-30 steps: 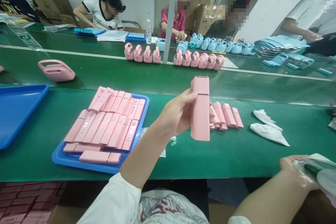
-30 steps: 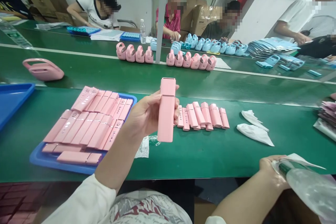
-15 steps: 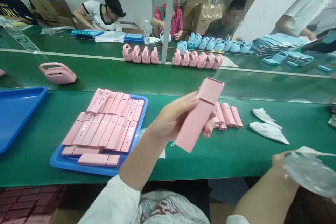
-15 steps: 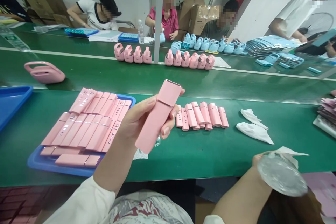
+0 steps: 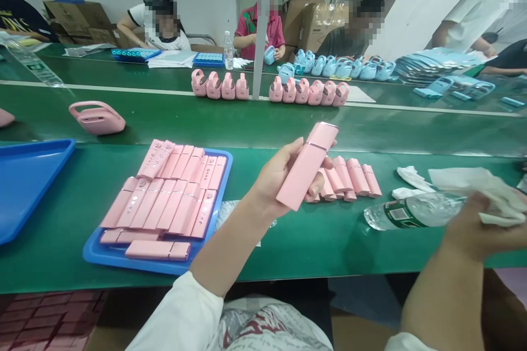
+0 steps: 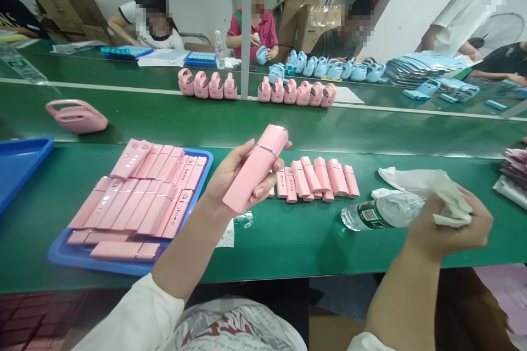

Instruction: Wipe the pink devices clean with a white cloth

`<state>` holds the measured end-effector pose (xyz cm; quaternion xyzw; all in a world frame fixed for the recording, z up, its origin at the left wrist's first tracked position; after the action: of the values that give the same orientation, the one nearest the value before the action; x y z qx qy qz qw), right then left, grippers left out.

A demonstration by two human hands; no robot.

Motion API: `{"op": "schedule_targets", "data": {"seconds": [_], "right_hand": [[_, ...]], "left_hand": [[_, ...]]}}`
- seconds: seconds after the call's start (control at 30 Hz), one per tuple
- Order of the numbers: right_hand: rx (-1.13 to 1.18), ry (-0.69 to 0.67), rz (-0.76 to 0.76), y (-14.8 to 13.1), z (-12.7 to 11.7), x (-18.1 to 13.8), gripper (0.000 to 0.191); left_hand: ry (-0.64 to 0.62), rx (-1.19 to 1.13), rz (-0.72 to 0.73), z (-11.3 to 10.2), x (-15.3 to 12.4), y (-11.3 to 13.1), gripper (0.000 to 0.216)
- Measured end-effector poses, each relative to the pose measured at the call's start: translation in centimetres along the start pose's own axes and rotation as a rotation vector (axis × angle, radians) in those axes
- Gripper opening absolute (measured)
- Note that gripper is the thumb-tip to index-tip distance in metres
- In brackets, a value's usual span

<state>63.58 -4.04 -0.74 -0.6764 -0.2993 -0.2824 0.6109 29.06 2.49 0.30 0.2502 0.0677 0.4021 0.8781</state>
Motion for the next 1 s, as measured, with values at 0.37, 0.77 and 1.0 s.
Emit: {"op": "schedule_targets", "data": {"seconds": [0.37, 0.77, 1.0], "right_hand": [[-0.331, -0.293, 0.062, -4.0, 2.7, 4.0, 0.021], [0.515, -0.784, -0.682, -25.1, 4.2, -12.4, 0.031], [0.855, -1.043, -0.998, -27.0, 3.1, -17.4, 0.039]], "left_hand": [[0.112, 0.071, 0.075, -0.9, 0.2, 0.6, 0.043], [0.282, 0.182, 0.059, -2.8, 1.2, -0.7, 0.073], [0.358, 0.071, 0.026, -4.4, 1.1, 0.8, 0.098]]}}
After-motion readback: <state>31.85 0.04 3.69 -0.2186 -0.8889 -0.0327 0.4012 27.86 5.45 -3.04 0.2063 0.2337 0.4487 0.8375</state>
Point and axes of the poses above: each hand's wrist, its own x-axis towards the middle knuckle, its own z-axis out of the palm, y = z × x, the point moved 9 cm from there along x, towards the middle knuckle, and after that the axes turned 2 degrees about -x, right-handed, at the moved point
